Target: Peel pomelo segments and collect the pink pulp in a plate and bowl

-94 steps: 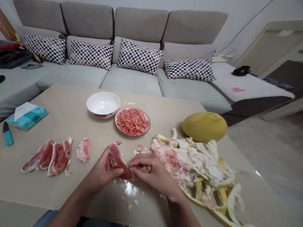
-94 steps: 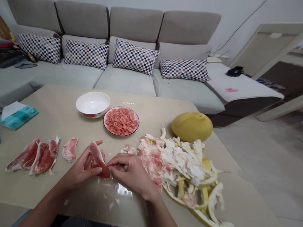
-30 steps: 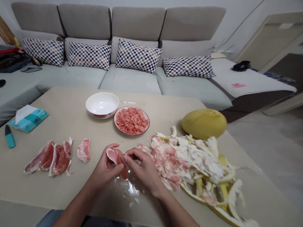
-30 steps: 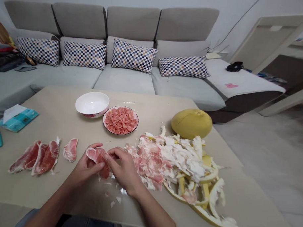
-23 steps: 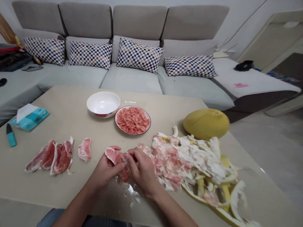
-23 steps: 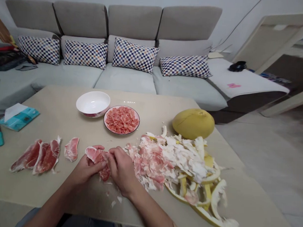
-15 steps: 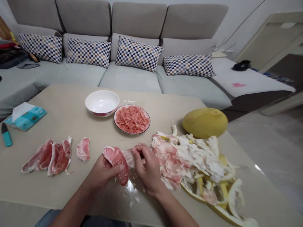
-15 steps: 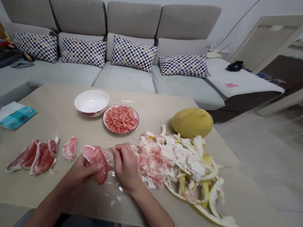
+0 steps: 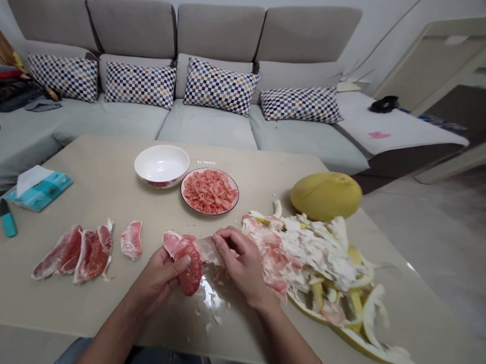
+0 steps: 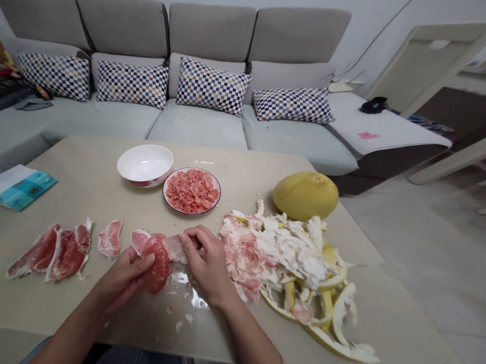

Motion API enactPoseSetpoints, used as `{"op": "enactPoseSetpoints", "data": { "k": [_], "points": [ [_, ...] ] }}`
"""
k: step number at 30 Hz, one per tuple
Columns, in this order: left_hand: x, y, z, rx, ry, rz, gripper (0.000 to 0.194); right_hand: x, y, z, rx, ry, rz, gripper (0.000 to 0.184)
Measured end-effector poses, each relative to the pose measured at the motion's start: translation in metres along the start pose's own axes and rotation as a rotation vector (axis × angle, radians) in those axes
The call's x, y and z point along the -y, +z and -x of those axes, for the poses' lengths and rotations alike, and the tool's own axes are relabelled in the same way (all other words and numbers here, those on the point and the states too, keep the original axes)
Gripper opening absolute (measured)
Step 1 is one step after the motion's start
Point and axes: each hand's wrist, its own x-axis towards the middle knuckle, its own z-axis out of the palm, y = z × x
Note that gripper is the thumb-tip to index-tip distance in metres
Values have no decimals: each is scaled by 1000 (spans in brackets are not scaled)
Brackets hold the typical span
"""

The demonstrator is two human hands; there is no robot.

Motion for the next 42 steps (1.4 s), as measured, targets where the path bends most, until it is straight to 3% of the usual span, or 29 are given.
{"op": "enactPoseSetpoints", "data": {
  "k": [4,9,11,13,15,18,24,42],
  "points": [
    [2,-1,-4,26,26,-5,56,1,3,0,70,124,-130,13],
    [3,-1,-6,-16,86,10,62,4,5,1,160,161,-347,19],
    [3,0,-6,-45,112,5,59,6,5,1,196,202,-362,14],
    [4,0,-6,-58,126,-8,54,7,5,2,195,222,-301,25],
    [5,0,-6,-61,131,-19,53,8,5,1,198,200,-254,27],
    [5,0,-6,-73,131,-38,53,7,3,1,175,97,-236,4],
    [1,-1,-7,-34,45,-59,51,7,0,0,71,-24,-189,9],
    [-6,-7,-5,65,-109,-133,37,6,-15,-3,123,-60,-142,13]
  ]
}}
